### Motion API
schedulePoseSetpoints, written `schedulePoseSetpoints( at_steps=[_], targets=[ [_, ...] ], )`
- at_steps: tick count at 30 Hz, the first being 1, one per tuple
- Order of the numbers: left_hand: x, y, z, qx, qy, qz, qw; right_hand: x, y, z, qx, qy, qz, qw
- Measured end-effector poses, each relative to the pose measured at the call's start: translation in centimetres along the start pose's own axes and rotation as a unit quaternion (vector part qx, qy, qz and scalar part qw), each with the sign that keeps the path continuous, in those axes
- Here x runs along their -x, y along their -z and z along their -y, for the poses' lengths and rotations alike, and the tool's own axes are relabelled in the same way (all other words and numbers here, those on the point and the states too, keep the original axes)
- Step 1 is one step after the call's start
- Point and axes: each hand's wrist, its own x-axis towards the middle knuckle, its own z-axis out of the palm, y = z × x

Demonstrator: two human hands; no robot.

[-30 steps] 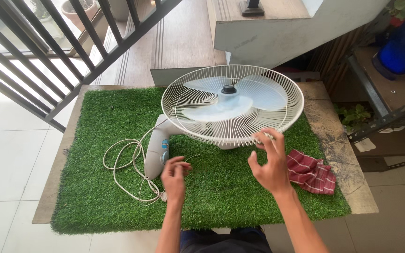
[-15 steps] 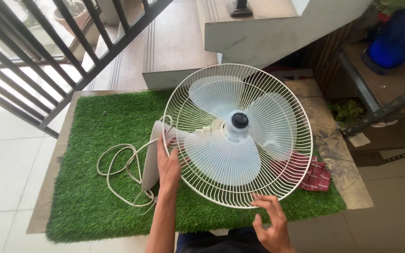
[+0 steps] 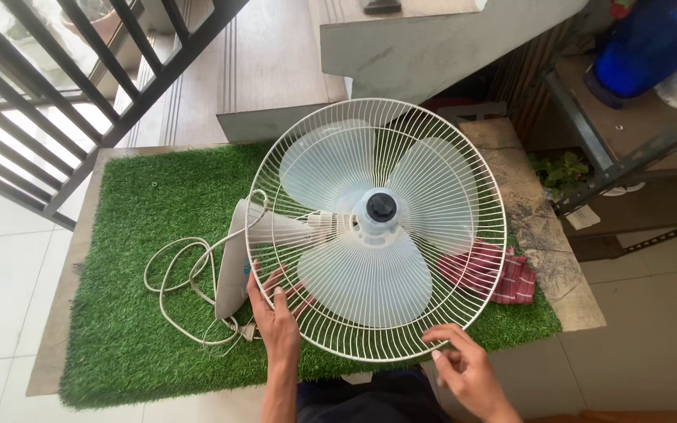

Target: The person disassembles a white table fan by removing the front grille, unscrewing the central nut, and detaching the fan blades. They then remove the rear grille and use a screwdriver to loosen a screw on the motor housing.

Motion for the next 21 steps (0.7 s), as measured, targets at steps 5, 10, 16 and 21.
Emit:
schedulePoseSetpoints(
  at_steps=[5,10,16,21],
  targets=[
    [1.6,-0.4,0.3,0.024,-0.006,-0.002,1.0,-1.7,3.3,6.1,0.133,-0.123,0.03,0.983],
    [1.8,-0.5,0.6,0.033,0.0,-0.003,0.999,-7.9,3.3,11.3,0.176,0.141,-0.049,0.973],
    [2.2,-0.4,0.9,0.033,-0.025,0.009,0.999,-17.4,1.5,15.3,0.303,0.236,-0.008,0.923],
    [2.1,0.4,0.6,0.006,0.032,0.019,0.999,-19.7,1.0,15.1,0.306,0.283,0.018,0.909]
  ],
)
